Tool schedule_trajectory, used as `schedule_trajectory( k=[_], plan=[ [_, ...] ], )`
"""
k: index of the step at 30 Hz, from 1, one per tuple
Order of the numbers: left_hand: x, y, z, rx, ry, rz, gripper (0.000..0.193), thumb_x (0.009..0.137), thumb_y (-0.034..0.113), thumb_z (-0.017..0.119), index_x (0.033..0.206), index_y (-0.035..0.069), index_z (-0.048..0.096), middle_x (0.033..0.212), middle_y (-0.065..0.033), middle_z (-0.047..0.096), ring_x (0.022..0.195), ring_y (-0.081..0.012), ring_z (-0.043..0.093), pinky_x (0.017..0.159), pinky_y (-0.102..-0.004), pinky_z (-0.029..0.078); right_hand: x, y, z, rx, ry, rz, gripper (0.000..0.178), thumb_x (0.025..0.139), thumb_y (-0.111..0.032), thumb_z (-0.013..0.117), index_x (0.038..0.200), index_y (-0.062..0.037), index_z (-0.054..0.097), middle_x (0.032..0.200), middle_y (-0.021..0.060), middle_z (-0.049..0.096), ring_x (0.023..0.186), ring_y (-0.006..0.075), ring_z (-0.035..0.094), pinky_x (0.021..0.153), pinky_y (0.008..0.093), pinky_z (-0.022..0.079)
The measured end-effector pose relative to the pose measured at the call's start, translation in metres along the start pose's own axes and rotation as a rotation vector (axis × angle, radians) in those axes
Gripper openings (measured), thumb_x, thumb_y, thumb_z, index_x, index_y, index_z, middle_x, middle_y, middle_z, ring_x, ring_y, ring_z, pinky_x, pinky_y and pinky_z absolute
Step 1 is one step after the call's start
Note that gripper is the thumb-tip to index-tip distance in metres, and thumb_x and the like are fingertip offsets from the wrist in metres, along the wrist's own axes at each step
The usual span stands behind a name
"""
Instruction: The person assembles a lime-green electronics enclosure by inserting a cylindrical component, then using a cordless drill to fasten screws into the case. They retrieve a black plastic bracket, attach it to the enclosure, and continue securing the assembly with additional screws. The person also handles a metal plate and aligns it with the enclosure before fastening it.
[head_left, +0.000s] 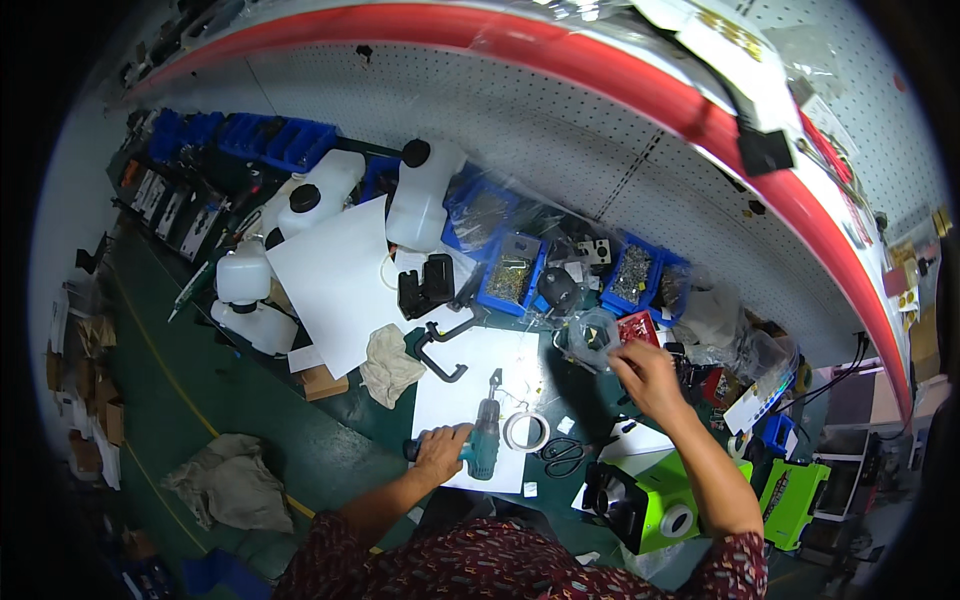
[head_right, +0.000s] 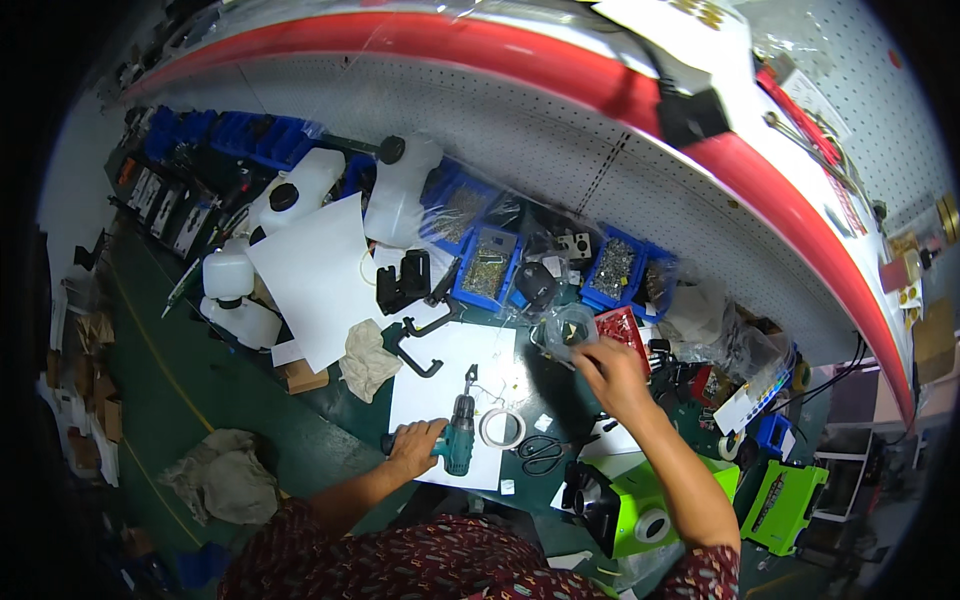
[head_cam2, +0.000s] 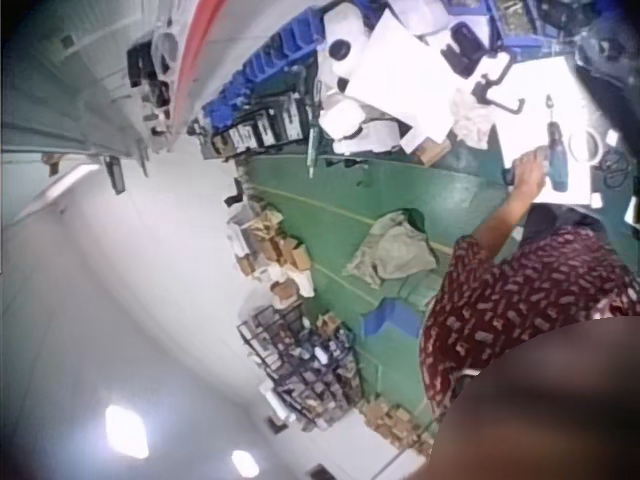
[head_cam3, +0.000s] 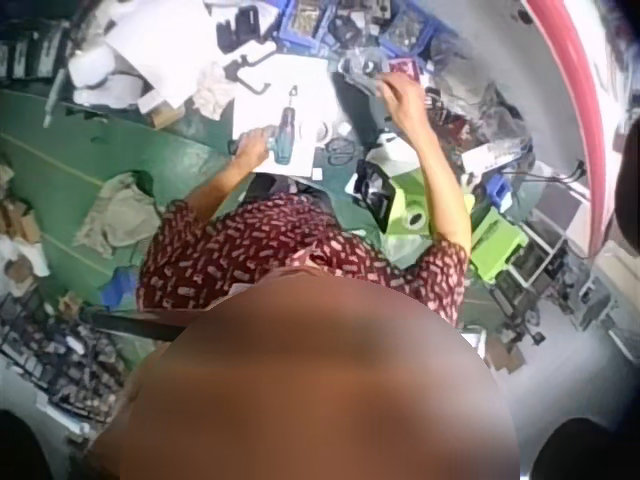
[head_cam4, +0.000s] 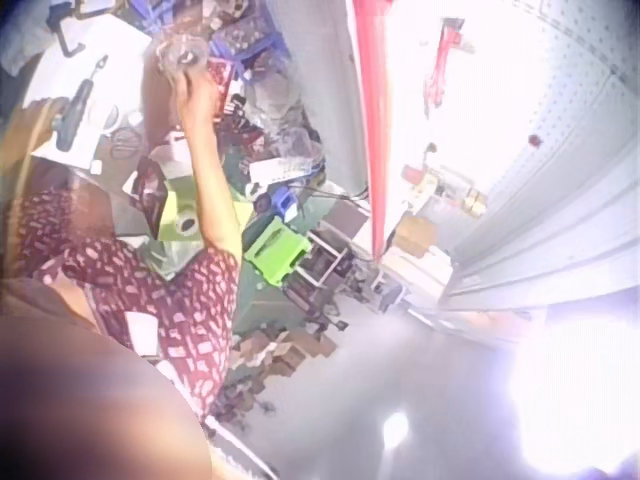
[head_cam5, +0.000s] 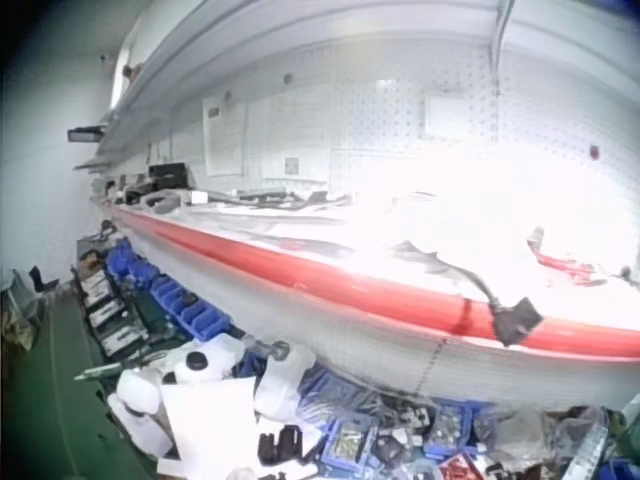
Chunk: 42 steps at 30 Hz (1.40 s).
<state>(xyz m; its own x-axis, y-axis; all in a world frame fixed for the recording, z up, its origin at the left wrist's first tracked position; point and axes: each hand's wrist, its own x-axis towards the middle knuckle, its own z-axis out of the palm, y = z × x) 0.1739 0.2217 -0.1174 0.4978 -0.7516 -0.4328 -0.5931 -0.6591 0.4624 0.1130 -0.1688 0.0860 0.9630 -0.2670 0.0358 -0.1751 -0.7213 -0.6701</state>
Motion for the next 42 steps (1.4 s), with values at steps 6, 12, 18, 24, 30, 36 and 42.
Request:
schedule_trajectory(
  k=[6, 12, 18, 24, 30, 36, 42],
  plan=[
    [0.000, -0.007, 0.003, -0.024, 0.080, 0.064, 0.070, 0.076, 0.015, 0.080, 0.141, 0.013, 0.054, 0.113, -0.0123, 0.061, 0.111, -0.0324, 0.058, 0.096, -0.0487, 0.041, 0.109, 0.037, 0.113, -0.225, -0.122, -0.037, 0.013, 0.093, -0.017, 0.071, 0.100, -0.0096, 0.078, 0.099, 0.0137, 0.076, 0.092, 0.0392, 0.072, 0.080, 0.0483, 0.056],
    [0.002, -0.012, 0.006, -0.060, 0.072, 0.052, 0.068, 0.077, 0.017, 0.079, 0.140, 0.013, 0.055, 0.114, -0.0113, 0.061, 0.112, -0.0319, 0.058, 0.101, -0.0476, 0.040, 0.161, 0.063, 0.179, -0.516, -0.149, -0.122, 0.007, 0.089, -0.016, 0.071, 0.090, -0.0148, 0.078, 0.094, 0.0075, 0.074, 0.107, 0.0282, 0.064, 0.092, 0.0497, 0.042],
    [0.003, -0.015, 0.012, -0.093, 0.114, 0.062, 0.067, 0.074, 0.016, 0.080, 0.137, 0.013, 0.057, 0.114, -0.0099, 0.061, 0.111, -0.0314, 0.059, 0.099, -0.0469, 0.043, 0.210, 0.087, 0.217, -0.570, -0.032, -0.236, 0.016, 0.086, -0.011, 0.067, 0.094, -0.0166, 0.080, 0.099, 0.0075, 0.076, 0.112, 0.0284, 0.064, 0.099, 0.0531, 0.038],
    [0.006, -0.011, 0.007, -0.129, 0.108, 0.046, 0.069, 0.071, 0.016, 0.083, 0.135, 0.012, 0.058, 0.112, -0.0104, 0.064, 0.110, -0.0321, 0.062, 0.095, -0.0472, 0.047, 0.248, 0.111, 0.249, -0.601, -0.234, -0.380, 0.020, 0.085, -0.010, 0.067, 0.098, -0.0145, 0.081, 0.103, 0.0130, 0.077, 0.108, 0.0349, 0.071, 0.101, 0.0537, 0.048],
    [0.008, -0.009, 0.000, -0.100, 0.083, 0.055, 0.065, 0.073, 0.017, 0.081, 0.134, 0.011, 0.059, 0.109, -0.0113, 0.063, 0.109, -0.0314, 0.061, 0.090, -0.0454, 0.048, 0.263, 0.128, 0.235, -0.602, -0.500, -0.238, 0.016, 0.085, -0.014, 0.070, 0.097, -0.0136, 0.080, 0.102, 0.0182, 0.077, 0.105, 0.0364, 0.072, 0.100, 0.0506, 0.052],
    [0.006, -0.011, 0.004, -0.121, 0.086, 0.040, 0.066, 0.073, 0.017, 0.080, 0.134, 0.011, 0.059, 0.111, -0.0124, 0.064, 0.109, -0.0323, 0.061, 0.089, -0.0457, 0.049, 0.264, 0.094, 0.223, -0.668, -0.604, -0.192, 0.016, 0.084, -0.019, 0.077, 0.098, -0.0120, 0.079, 0.102, 0.0156, 0.077, 0.106, 0.0378, 0.072, 0.098, 0.0472, 0.054],
    [0.006, -0.011, 0.004, -0.141, 0.081, 0.020, 0.071, 0.070, 0.018, 0.083, 0.136, 0.008, 0.059, 0.116, -0.0136, 0.065, 0.113, -0.0345, 0.062, 0.092, -0.0482, 0.051, 0.249, 0.053, 0.234, -0.462, -0.461, 0.162, 0.014, 0.091, -0.011, 0.068, 0.100, -0.0078, 0.078, 0.110, 0.0186, 0.075, 0.107, 0.0372, 0.072, 0.095, 0.0463, 0.057]
  ],
)
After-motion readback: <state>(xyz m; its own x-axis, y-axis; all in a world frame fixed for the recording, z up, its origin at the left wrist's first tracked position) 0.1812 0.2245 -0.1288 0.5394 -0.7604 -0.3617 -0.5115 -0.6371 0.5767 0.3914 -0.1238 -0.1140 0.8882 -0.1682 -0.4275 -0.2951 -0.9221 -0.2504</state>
